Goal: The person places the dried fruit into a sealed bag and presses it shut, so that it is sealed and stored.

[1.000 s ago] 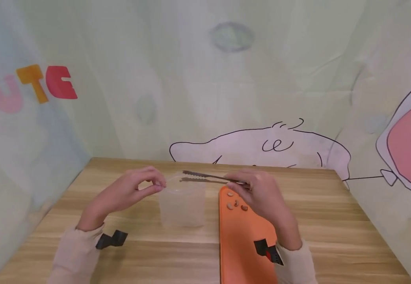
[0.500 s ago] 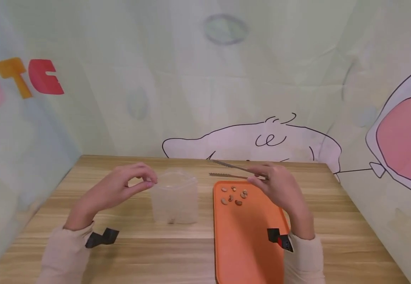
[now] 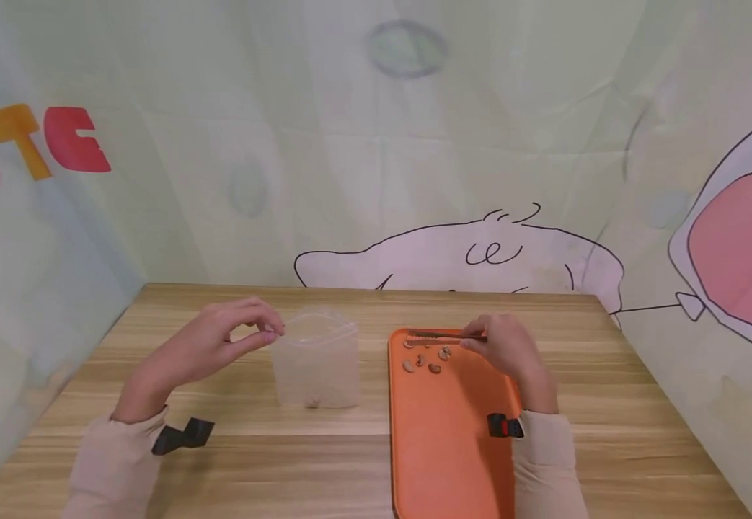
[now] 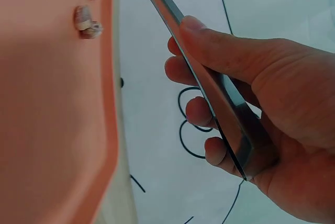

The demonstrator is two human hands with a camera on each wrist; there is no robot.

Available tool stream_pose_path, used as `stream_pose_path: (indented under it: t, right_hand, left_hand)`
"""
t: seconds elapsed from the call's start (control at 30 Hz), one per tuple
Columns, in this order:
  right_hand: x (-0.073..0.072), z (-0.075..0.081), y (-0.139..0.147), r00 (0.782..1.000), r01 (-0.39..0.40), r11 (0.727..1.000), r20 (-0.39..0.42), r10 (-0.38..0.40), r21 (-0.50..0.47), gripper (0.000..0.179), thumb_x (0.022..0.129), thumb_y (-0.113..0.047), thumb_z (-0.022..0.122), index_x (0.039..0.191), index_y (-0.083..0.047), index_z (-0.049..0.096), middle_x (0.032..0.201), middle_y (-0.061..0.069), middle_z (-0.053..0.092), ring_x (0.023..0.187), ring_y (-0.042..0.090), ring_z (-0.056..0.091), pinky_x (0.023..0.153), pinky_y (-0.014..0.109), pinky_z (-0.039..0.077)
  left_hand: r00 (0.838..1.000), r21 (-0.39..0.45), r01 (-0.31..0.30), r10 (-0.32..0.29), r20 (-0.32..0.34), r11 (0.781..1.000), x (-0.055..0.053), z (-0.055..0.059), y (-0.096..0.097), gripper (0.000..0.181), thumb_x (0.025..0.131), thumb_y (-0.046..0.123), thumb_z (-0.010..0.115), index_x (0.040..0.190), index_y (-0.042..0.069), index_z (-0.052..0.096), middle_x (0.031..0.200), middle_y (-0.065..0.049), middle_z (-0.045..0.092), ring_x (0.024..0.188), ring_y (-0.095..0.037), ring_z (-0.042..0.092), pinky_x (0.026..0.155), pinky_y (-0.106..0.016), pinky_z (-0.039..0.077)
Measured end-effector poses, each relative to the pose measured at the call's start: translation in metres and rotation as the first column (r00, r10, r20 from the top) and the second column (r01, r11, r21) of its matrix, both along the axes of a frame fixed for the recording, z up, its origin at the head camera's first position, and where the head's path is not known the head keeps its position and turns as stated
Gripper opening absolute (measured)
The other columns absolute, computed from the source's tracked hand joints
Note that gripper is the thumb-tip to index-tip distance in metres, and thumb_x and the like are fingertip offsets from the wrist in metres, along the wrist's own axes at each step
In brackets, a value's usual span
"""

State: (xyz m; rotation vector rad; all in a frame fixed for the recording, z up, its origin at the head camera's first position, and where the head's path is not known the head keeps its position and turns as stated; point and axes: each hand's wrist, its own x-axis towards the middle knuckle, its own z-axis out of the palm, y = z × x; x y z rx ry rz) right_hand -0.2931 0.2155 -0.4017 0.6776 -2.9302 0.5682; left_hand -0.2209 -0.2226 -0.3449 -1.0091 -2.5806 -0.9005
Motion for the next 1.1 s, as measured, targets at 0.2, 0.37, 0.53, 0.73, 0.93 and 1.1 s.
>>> stream_pose_path:
  t: [0.2, 0.37, 0.53, 0.73, 0.93, 1.1]
  right_hand:
    - [-0.004, -0.01, -0.004, 1.0, 0.011, 0.999, 0.018, -0.012, 0.034, 0.011, 0.092, -0.017, 0.074, 0.098, -0.01, 0.079, 0.1, 0.008, 0.075, 0.085, 0.024, 0.068, 0.068, 0.042, 0.052]
    - [-0.002, -0.006, -0.005, 0.998, 0.045, 0.998, -0.044, -0.046, -0.033, 0.013, 0.094, -0.016, 0.072, 0.102, -0.008, 0.079, 0.1, 0.01, 0.074, 0.082, 0.024, 0.068, 0.067, 0.043, 0.052]
    - [0.009, 0.018, -0.012, 0.978, 0.009, 0.986, -0.204, -0.043, -0.166, 0.012, 0.094, -0.013, 0.071, 0.102, -0.007, 0.078, 0.093, 0.008, 0.073, 0.07, 0.015, 0.059, 0.061, 0.035, 0.046]
    - [0.025, 0.045, -0.035, 0.863, -0.246, 0.927, -0.499, 0.077, -0.283, 0.015, 0.085, 0.0, 0.078, 0.098, -0.007, 0.078, 0.076, -0.005, 0.062, 0.058, 0.004, 0.045, 0.053, 0.018, 0.037]
    - [0.04, 0.056, -0.062, 0.784, -0.436, 0.861, -0.58, 0.221, -0.262, 0.02, 0.084, 0.001, 0.077, 0.101, -0.008, 0.078, 0.085, -0.002, 0.069, 0.063, 0.003, 0.054, 0.058, 0.015, 0.044]
    - [0.044, 0.056, -0.069, 0.808, -0.446, 0.855, -0.529, 0.259, -0.263, 0.022, 0.084, 0.0, 0.078, 0.104, -0.008, 0.077, 0.09, -0.003, 0.071, 0.067, 0.003, 0.06, 0.061, 0.015, 0.048]
  left_hand:
    - [1.0, -0.009, -0.009, 0.009, 0.016, 1.0, 0.001, 0.0, 0.0, 0.01, 0.096, 0.013, 0.069, 0.1, 0.022, 0.068, 0.099, 0.014, 0.064, 0.087, -0.003, 0.06, 0.072, -0.028, 0.05]
    - [1.0, -0.007, -0.006, 0.006, 0.014, 1.0, 0.001, -0.002, 0.0, 0.01, 0.096, 0.012, 0.069, 0.1, 0.021, 0.069, 0.099, 0.013, 0.065, 0.087, -0.004, 0.06, 0.072, -0.028, 0.051]
    - [1.0, -0.011, -0.002, 0.002, 0.013, 1.0, 0.0, -0.001, 0.0, 0.007, 0.098, 0.015, 0.067, 0.102, 0.021, 0.069, 0.099, 0.011, 0.065, 0.088, -0.004, 0.06, 0.073, -0.029, 0.051]
    - [1.0, -0.014, 0.003, -0.003, 0.01, 1.0, -0.001, 0.001, 0.001, 0.008, 0.098, 0.015, 0.067, 0.102, 0.021, 0.069, 0.098, 0.011, 0.065, 0.088, -0.004, 0.06, 0.074, -0.03, 0.051]
    - [1.0, -0.01, 0.014, -0.014, -0.009, 1.0, -0.002, 0.0, 0.002, 0.007, 0.099, 0.016, 0.066, 0.101, 0.021, 0.069, 0.099, 0.011, 0.065, 0.087, -0.005, 0.06, 0.074, -0.03, 0.05]
    - [1.0, -0.016, 0.011, -0.011, -0.011, 1.0, -0.001, -0.001, 0.002, 0.008, 0.098, 0.015, 0.067, 0.102, 0.021, 0.069, 0.098, 0.012, 0.065, 0.087, -0.004, 0.06, 0.074, -0.03, 0.05]
